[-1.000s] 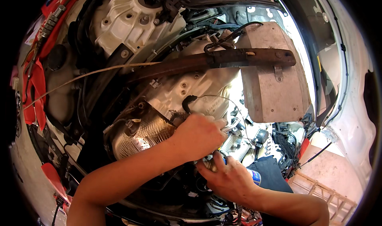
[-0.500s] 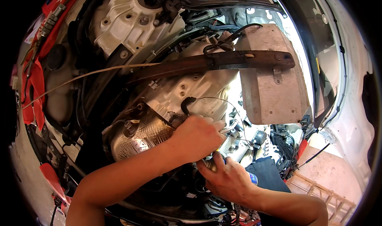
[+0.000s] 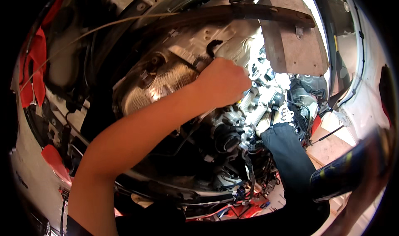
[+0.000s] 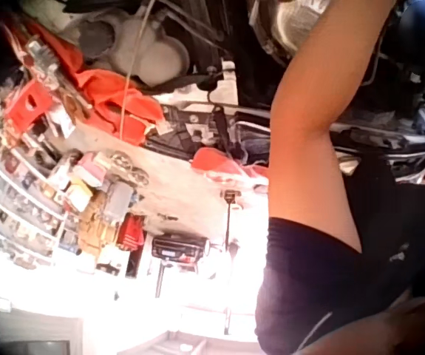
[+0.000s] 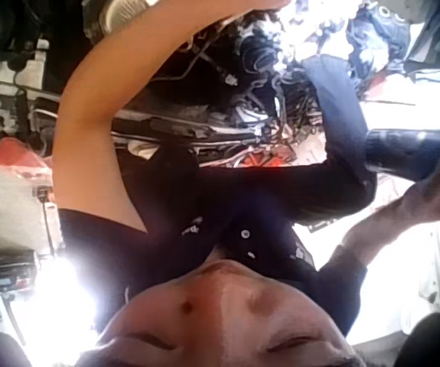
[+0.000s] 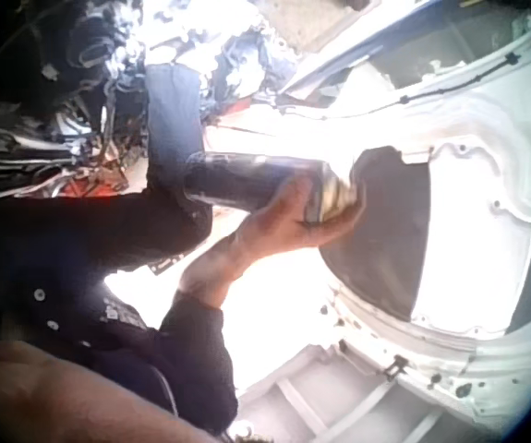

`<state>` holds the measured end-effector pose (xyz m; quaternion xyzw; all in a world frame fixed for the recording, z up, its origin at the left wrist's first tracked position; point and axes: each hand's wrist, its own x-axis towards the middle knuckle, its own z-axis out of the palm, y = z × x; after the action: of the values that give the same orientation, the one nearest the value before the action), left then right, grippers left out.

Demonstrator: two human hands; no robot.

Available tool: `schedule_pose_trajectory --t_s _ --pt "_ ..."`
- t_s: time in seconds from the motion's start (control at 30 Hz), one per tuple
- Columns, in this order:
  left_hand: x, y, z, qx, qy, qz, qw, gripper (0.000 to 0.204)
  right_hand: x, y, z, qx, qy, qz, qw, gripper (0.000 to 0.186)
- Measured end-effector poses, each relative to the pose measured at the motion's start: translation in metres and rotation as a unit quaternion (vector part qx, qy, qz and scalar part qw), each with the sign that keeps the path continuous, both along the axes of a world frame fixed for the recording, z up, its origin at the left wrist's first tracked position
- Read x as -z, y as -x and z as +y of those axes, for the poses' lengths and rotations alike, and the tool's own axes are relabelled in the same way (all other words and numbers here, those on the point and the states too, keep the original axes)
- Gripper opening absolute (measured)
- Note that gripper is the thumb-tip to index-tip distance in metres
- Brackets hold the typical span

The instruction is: The person works on various components within a car's engine bay, connecting wires by hand, using a spray can on parts, and positioning a metal component over the engine.

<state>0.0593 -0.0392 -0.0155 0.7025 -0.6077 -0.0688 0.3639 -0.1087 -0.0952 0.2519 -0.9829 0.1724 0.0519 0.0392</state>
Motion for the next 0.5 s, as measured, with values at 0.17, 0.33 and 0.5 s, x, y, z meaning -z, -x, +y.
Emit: schedule_pose_trajectory --t_s 0.17,0.33,0.5 --pt "0.002 0.002 0.003 -0.011 0.025 0.001 1.0 0.011 0.052 0.011 0.11 0.145 0.028 0.085 0.985 0.062" --pt "0.001 0.004 0.003 -0.018 -0.01 0.005 1.0 0.013 0.119 0.009 0.101 0.131 0.032 0.034 0.99 0.062" --pt "-0.006 0.001 0.005 0.007 -0.005 0.023 1.0 0.011 0.148 0.004 0.102 0.226 0.002 0.021 0.974 0.062"
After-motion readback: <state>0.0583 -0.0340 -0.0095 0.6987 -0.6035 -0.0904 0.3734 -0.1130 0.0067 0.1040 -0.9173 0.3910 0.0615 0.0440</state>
